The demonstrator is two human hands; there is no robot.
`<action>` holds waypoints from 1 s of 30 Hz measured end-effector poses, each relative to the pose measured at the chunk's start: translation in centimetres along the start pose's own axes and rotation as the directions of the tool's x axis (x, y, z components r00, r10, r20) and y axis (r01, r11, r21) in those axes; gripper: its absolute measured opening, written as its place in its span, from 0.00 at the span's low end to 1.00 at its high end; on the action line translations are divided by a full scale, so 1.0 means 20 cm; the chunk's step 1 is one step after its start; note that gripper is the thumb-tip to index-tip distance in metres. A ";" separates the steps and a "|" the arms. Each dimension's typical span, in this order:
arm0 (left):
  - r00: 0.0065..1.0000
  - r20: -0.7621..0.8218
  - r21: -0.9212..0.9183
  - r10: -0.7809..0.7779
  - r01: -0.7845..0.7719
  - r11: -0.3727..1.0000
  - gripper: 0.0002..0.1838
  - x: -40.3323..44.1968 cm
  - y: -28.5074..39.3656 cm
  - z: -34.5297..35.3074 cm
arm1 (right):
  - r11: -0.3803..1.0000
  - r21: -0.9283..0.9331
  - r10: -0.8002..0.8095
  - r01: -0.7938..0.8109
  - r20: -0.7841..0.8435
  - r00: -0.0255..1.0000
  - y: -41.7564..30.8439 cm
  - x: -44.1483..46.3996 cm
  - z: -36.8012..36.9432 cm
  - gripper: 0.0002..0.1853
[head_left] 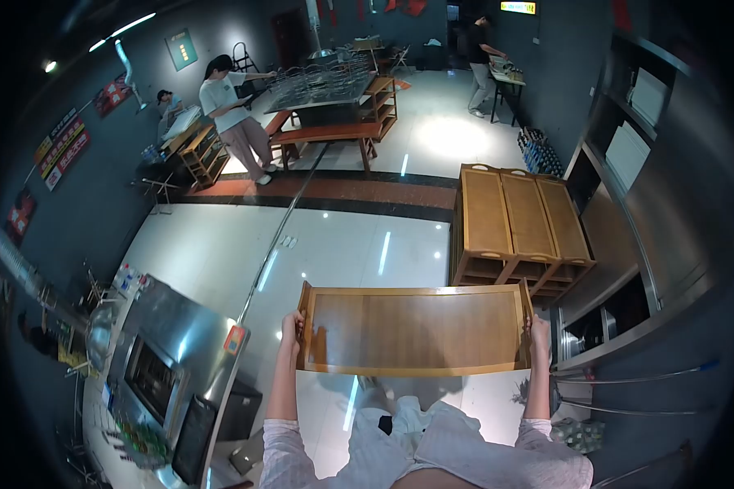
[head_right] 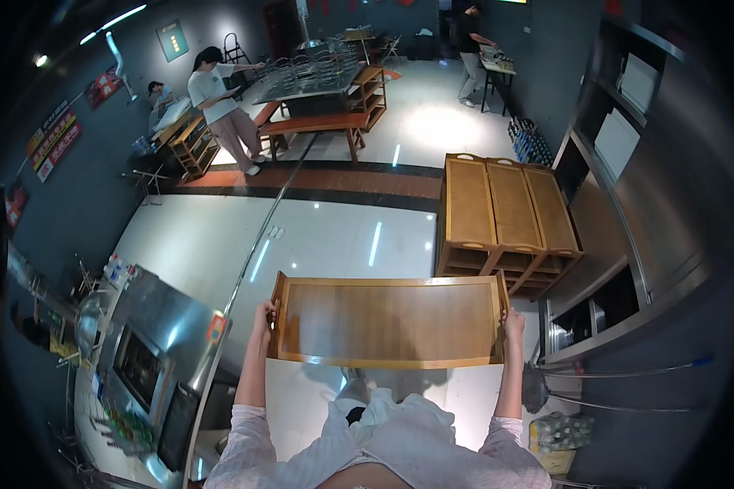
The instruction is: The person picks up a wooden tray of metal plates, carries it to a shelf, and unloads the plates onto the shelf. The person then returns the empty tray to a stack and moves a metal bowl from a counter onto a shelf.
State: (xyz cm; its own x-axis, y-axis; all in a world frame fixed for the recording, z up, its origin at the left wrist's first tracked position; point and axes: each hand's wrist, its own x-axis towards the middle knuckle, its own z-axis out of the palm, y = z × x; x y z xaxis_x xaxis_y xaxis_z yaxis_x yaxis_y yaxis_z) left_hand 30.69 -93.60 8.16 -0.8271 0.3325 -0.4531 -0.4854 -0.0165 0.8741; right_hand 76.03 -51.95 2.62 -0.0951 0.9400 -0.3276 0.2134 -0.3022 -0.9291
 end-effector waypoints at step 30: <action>0.783 0.534 0.448 -0.318 0.057 0.892 0.03 2.99 0.89 1.74 | 0.929 0.357 0.301 -0.097 -0.578 0.759 -0.18 0.74 1.43 0.17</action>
State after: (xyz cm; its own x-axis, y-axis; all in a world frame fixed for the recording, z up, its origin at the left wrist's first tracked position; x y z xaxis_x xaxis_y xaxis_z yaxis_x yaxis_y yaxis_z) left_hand -17.51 -41.30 2.69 -0.3420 0.7694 -0.5395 -0.3537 0.4265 0.8324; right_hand 46.00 -41.44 -3.85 0.5541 0.7135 -0.4289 -0.1395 -0.4283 -0.8928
